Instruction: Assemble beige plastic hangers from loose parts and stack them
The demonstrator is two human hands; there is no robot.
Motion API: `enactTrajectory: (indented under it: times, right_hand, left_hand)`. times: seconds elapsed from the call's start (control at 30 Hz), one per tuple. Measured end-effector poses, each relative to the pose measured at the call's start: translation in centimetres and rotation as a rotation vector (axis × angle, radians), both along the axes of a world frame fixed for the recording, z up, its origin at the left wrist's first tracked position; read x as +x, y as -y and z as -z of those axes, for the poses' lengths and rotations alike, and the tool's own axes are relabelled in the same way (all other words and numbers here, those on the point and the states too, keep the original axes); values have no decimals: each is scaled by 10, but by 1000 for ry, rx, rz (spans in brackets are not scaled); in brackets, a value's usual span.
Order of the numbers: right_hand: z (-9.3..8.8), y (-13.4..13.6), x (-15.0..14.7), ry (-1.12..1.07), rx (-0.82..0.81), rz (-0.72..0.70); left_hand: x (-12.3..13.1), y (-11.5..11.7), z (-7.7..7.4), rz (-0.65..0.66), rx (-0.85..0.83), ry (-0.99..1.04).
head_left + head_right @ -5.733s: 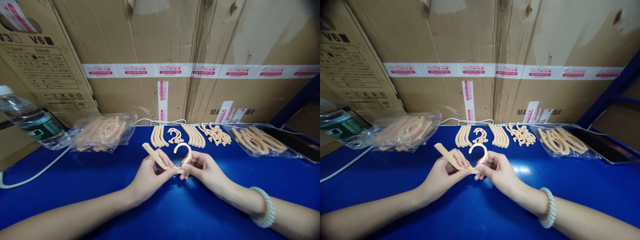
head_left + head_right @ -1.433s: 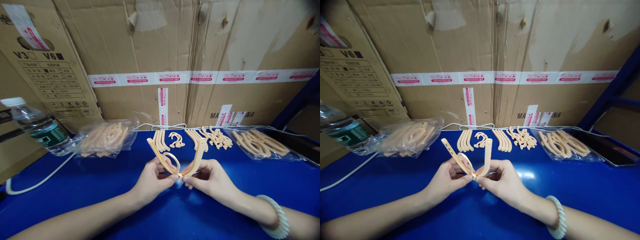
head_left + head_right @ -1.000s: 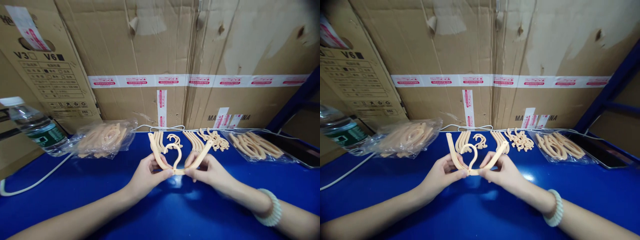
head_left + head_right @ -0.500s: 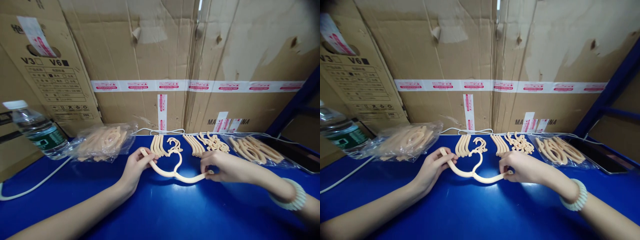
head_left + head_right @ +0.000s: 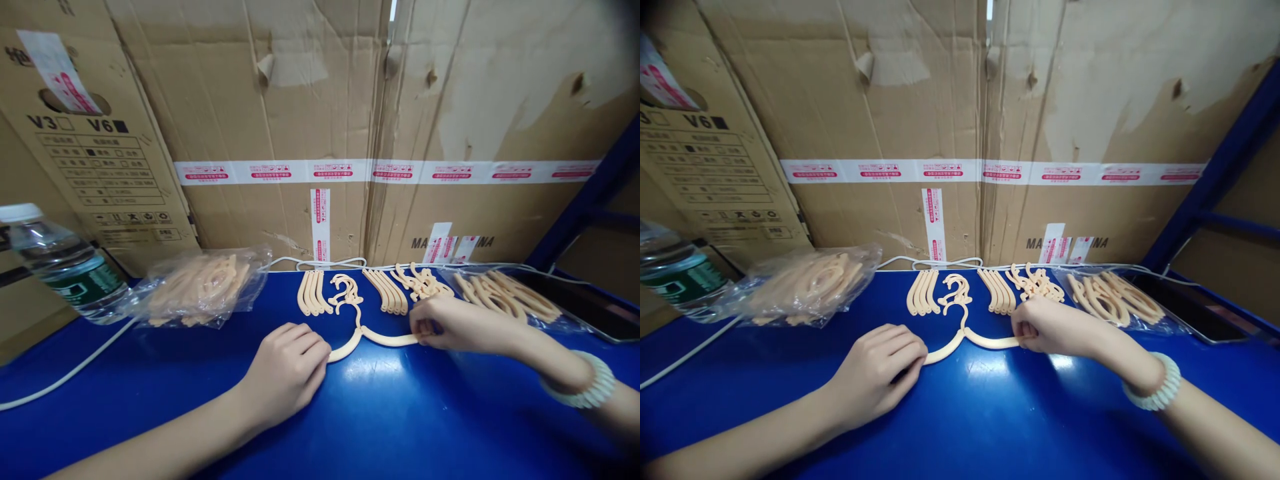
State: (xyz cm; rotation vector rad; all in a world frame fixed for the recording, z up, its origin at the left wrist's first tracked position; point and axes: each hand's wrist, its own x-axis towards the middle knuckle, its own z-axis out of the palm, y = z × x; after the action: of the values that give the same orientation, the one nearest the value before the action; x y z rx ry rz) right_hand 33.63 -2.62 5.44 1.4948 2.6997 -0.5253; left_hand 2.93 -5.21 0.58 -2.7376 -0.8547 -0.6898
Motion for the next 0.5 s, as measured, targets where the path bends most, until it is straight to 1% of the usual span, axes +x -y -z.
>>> enactTrajectory:
  times: [0.13,0.23,0.33,0.5]
  right_hand:
    - [2,-3,1,-22,42,14]
    - [4,-4,1,-30,62,33]
    - [5,-4,-2,-9,105,49]
    - [4,-5,-6,29,153,74]
  left_hand:
    - [-2,-4,-2,-35,92,-75]
    - [-3,-6,-2,-65,108,-92]
    - [-4,-7,0,-98,86,-77]
    - [-5,-10,3,-116,-6,-20]
